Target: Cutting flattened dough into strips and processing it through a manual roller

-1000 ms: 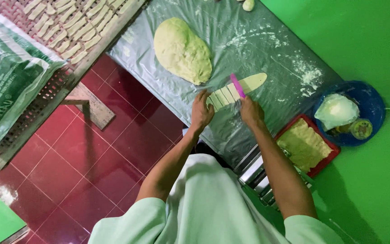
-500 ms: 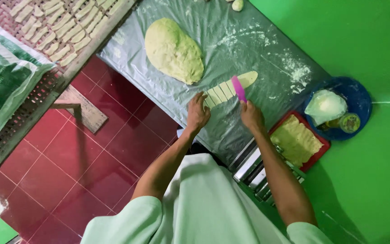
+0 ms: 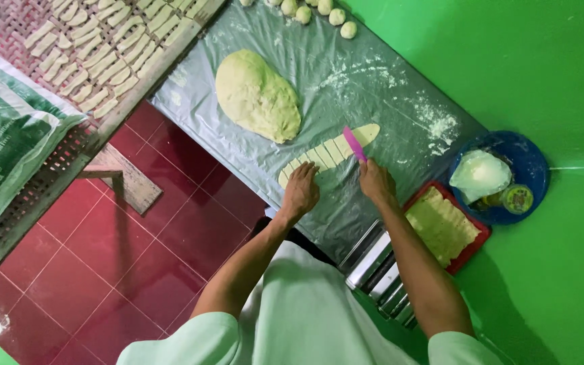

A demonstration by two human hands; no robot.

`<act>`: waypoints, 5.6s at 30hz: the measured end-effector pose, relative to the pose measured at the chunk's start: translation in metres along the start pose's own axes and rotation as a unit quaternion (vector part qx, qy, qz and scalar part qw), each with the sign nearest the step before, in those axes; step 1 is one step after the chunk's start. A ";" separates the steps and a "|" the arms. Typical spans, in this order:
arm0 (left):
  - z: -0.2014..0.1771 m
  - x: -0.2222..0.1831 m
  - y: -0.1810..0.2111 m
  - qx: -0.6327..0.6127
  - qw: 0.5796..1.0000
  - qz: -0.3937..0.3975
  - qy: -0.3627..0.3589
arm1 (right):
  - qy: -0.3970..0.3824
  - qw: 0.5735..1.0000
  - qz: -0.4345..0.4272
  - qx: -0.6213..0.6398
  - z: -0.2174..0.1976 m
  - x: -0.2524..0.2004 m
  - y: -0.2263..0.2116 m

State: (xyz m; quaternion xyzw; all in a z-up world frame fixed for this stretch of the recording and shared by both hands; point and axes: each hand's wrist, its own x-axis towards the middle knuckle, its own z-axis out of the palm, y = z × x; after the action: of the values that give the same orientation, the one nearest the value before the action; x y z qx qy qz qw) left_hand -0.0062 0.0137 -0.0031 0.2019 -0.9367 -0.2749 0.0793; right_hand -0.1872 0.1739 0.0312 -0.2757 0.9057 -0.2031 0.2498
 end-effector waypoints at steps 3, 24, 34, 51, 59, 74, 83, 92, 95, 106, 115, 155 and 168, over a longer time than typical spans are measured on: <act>-0.012 0.000 0.000 -0.001 1.000 -0.002 0.000 | -0.010 0.999 -0.005 -0.031 0.015 0.016 0.013; -0.017 0.008 0.013 -0.007 1.000 -0.002 0.000 | 0.119 0.989 -0.082 -0.003 0.026 0.002 0.030; -0.002 0.010 0.024 -0.003 1.000 0.016 -0.008 | 0.137 0.987 -0.084 0.004 0.023 -0.016 0.041; -0.019 0.000 0.029 -0.025 0.999 0.020 0.005 | 0.057 0.998 0.004 -0.026 0.039 0.026 0.016; 0.000 -0.006 0.009 -0.023 0.999 0.016 0.025 | 0.104 0.994 -0.025 0.016 0.028 0.000 0.010; -0.009 -0.016 0.006 -0.028 0.999 0.015 0.034 | -0.009 0.997 0.068 0.023 0.024 0.028 -0.007; -0.005 -0.017 -0.005 -0.036 0.999 0.000 0.025 | -0.024 0.998 0.060 -0.006 0.032 0.045 -0.004; -0.016 0.035 0.015 0.019 1.000 0.013 0.022 | -0.032 0.996 0.080 0.031 0.018 0.018 -0.014; -0.018 0.063 0.020 0.054 0.998 0.025 0.013 | -0.016 0.997 0.065 0.049 0.006 0.005 -0.020; 0.018 0.101 0.018 0.142 0.983 0.031 -0.109 | -0.071 0.988 0.117 0.077 0.009 0.011 -0.006; 0.019 0.102 0.022 0.170 0.977 0.080 -0.097 | -0.046 0.993 0.072 0.083 -0.008 0.012 -0.025; 0.028 0.116 -0.009 -0.047 0.992 0.114 0.018 | 0.017 0.993 0.052 0.107 0.008 -0.006 0.016; 0.013 0.128 0.001 -0.041 0.996 0.082 0.005 | -0.010 0.995 0.063 0.077 0.001 0.021 0.023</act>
State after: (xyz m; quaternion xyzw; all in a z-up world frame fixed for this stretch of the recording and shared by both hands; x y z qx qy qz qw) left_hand -0.1255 -0.0333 -0.0092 0.1226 -0.9377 -0.3043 0.1145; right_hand -0.2108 0.1785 0.0118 -0.1997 0.9006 -0.2533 0.2913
